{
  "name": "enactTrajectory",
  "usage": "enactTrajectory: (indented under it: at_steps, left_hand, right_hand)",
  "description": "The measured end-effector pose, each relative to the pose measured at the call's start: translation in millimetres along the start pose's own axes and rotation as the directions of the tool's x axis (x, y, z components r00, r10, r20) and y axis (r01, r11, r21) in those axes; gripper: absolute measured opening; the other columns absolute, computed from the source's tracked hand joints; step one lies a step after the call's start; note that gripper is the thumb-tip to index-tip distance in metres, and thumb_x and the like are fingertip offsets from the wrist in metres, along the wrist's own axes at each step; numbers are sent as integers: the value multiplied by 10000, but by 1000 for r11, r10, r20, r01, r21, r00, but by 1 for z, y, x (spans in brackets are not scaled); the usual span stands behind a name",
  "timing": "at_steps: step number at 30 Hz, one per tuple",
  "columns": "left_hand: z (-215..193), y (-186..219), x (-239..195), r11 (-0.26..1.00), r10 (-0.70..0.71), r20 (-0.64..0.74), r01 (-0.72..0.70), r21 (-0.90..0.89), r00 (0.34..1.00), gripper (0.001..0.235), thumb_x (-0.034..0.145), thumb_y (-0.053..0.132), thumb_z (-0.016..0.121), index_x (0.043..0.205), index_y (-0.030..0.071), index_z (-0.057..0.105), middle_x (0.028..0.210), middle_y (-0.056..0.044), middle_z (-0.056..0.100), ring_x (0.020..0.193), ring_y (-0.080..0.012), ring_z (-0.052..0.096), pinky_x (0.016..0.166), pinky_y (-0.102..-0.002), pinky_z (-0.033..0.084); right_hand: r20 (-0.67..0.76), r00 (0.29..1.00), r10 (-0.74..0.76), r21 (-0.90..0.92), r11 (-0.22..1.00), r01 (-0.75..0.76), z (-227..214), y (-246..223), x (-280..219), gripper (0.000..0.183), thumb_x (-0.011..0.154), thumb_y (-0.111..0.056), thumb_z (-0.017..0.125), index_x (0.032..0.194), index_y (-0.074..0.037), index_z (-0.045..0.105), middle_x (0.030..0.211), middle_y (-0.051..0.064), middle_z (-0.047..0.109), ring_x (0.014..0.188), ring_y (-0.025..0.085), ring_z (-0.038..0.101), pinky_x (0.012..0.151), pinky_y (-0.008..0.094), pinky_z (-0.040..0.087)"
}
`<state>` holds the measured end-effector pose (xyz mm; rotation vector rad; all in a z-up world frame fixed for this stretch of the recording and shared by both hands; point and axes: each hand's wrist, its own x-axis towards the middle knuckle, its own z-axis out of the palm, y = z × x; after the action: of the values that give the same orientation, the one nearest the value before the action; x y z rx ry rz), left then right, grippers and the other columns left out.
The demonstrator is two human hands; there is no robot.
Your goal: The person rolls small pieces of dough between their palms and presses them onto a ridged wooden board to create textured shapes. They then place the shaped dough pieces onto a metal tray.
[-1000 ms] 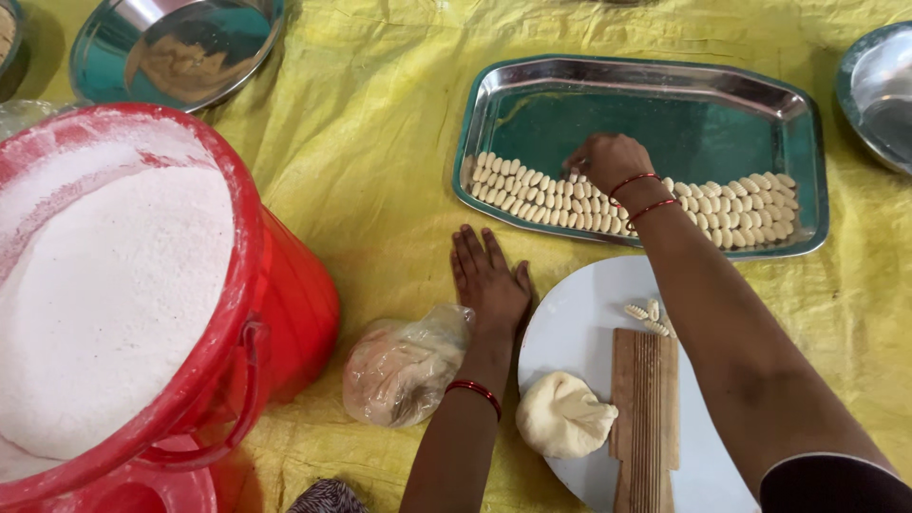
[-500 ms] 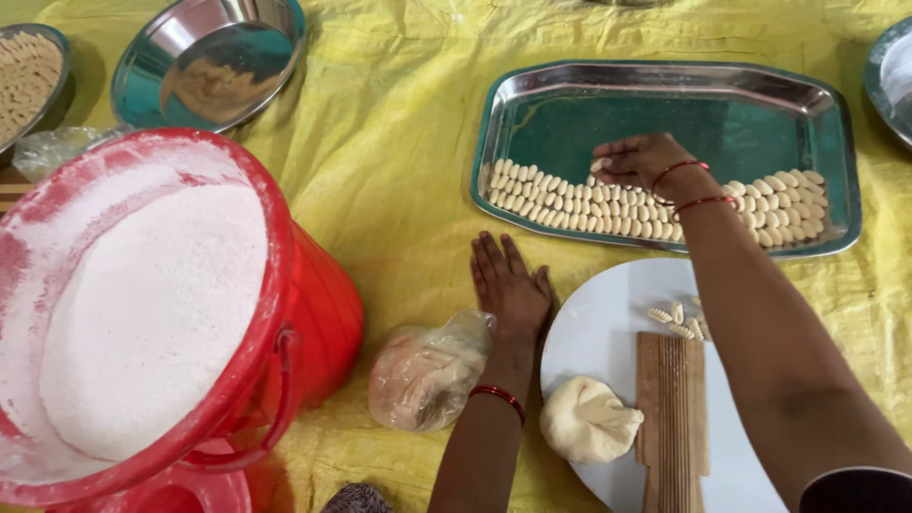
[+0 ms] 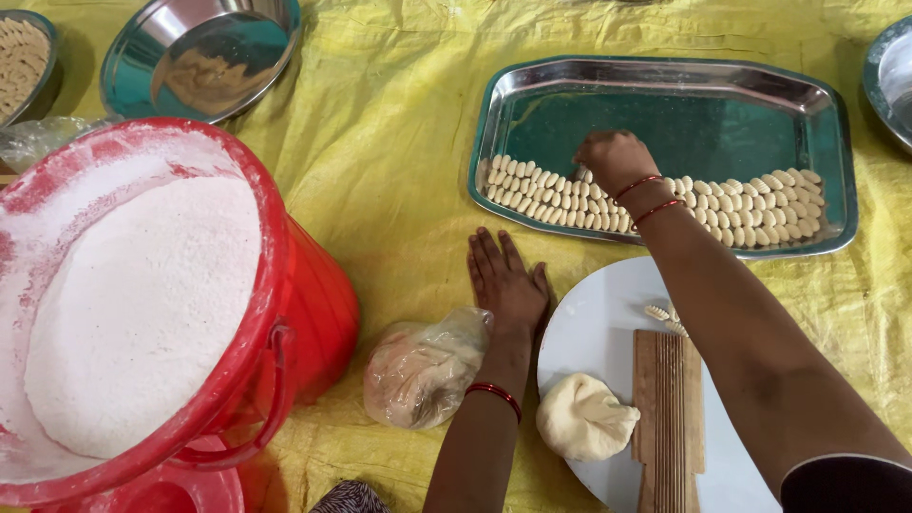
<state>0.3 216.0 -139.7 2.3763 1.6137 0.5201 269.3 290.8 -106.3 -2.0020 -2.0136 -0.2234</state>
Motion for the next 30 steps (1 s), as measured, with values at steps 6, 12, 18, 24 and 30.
enactTrajectory:
  at_steps: [6,12,18,24,30]
  left_hand:
    - [0,3,-3,1000,2,24,-2,12,1000,857,940,486,545,1581,-9,265,1677,-271,96,1565,-404,26,1254,-503,22]
    - [-2,2,-1,1000,-9,33,9,18,999,859,933,496,541,1571,-9,266,1673,-275,89,1557,-406,20,1246,-501,11]
    - [-1,0,-2,999,7,-6,-7,32,1000,858,939,494,546,1572,-19,279,1671,-278,114,1559,-408,45,1250,-508,31]
    - [-3,-3,-1,1000,21,-47,-20,23,999,847,930,488,564,1562,-16,309,1670,-275,143,1558,-412,85,1255,-513,63]
    - [4,1,-5,999,43,-102,-44,-8,994,830,938,469,590,1559,-19,337,1669,-274,172,1566,-416,105,1267,-517,89]
  right_hand:
    - [22,1000,-16,-15,1000,16,6,8,-4,328,893,-14,628,1005,-252,823,1077,4,765,971,252,712,961,402,538]
    - [180,984,7,-56,998,3,2,1,-1,235,916,-95,662,911,-259,830,1036,8,766,968,236,710,981,396,520]
    - [18,999,41,176,983,-44,-27,-2,-12,207,920,-86,676,979,-223,820,1098,25,768,951,245,728,868,375,585]
    - [31,990,136,174,975,-139,-120,10,-100,175,985,-290,695,1090,-204,805,1082,62,773,908,265,737,848,399,594]
    - [507,814,282,76,926,-369,-172,6,-198,246,862,-257,740,1094,-209,803,1072,22,809,1023,225,750,941,382,579]
